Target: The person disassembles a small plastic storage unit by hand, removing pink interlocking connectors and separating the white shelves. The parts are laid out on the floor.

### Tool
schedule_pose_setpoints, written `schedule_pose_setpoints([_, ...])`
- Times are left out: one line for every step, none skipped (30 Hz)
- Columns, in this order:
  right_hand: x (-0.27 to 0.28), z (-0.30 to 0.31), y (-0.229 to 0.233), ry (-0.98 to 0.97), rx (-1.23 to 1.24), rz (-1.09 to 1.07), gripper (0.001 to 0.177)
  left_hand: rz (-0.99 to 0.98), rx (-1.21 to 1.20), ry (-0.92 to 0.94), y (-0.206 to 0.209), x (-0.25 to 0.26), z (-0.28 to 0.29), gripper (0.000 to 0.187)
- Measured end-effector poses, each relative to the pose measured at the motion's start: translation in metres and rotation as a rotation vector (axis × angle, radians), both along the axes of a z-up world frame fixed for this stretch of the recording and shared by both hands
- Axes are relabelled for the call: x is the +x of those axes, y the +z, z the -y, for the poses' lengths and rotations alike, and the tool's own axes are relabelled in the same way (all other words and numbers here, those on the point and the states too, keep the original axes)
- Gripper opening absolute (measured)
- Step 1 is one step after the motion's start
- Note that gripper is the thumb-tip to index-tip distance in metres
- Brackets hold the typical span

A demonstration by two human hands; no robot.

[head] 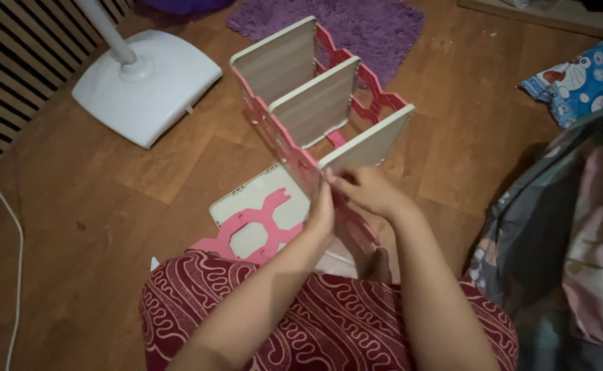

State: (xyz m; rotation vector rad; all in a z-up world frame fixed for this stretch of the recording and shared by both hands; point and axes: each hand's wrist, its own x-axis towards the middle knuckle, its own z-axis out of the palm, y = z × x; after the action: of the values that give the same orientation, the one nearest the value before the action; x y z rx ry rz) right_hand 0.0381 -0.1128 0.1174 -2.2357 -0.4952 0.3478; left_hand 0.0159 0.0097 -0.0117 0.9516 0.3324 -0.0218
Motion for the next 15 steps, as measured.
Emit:
schedule_pose_setpoints([0.001,-0.001,-0.009,0.040,0.029,-0.051,0.042,-0.088,0.176,-0.025,0.000,-0.001,-0.007,0.064])
schedule_pose_setpoints([0.005,-0.002,-0.019,0.063,0.051,-0.044,0.042,-0.176,0.350,-0.055,0.001,-0.004,-0.018,0.068])
schedule_pose_setpoints([0.009,-0.005,-0.030,0.087,0.073,-0.037,0.043,-0.264,0.523,-0.085,0.003,-0.005,-0.027,0.074])
schedule_pose_setpoints([0.013,-0.006,-0.042,0.110,0.097,-0.032,0.045,-0.264,0.585,0.039,0.007,-0.006,-0.033,0.068])
schedule_pose_setpoints([0.015,-0.006,-0.055,0.050,0.113,-0.070,0.044,-0.262,0.646,0.163,0.011,-0.006,-0.040,0.063])
schedule_pose_setpoints([0.020,-0.008,-0.068,-0.008,0.131,-0.106,0.044,-0.256,0.708,0.291,0.018,-0.003,-0.046,0.059])
schedule_pose_setpoints([0.024,-0.010,-0.081,-0.065,0.149,-0.143,0.044,-0.095,0.773,0.356,0.026,0.002,-0.051,0.057])
schedule_pose_setpoints([0.028,-0.013,-0.092,-0.038,0.175,-0.168,0.044,0.070,0.835,0.418,0.036,0.009,-0.056,0.054])
schedule_pose_setpoints([0.031,-0.016,-0.103,-0.011,0.200,-0.194,0.044,0.238,0.894,0.479,0.047,0.017,-0.059,0.052])
schedule_pose_setpoints([0.034,-0.018,-0.113,0.017,0.225,-0.221,0.044,0.331,1.039,0.430,0.056,0.024,-0.059,0.049])
schedule_pose_setpoints([0.036,-0.022,-0.123,0.017,0.295,-0.309,0.042,0.425,1.183,0.377,0.065,0.031,-0.057,0.046])
schedule_pose_setpoints([0.037,-0.027,-0.130,0.017,0.363,-0.398,0.041,0.519,1.324,0.321,0.074,0.038,-0.054,0.043])
schedule_pose_setpoints([0.038,-0.030,-0.137,0.017,0.431,-0.487,0.039,0.483,1.416,0.150,0.081,0.044,-0.051,0.045])
schedule_pose_setpoints([0.037,-0.031,-0.141,-0.009,0.462,-0.555,0.035,0.445,1.498,-0.023,0.087,0.052,-0.046,0.049])
schedule_pose_setpoints([0.035,-0.032,-0.145,-0.034,0.493,-0.622,0.031,0.405,1.573,-0.200,0.091,0.057,-0.041,0.052])
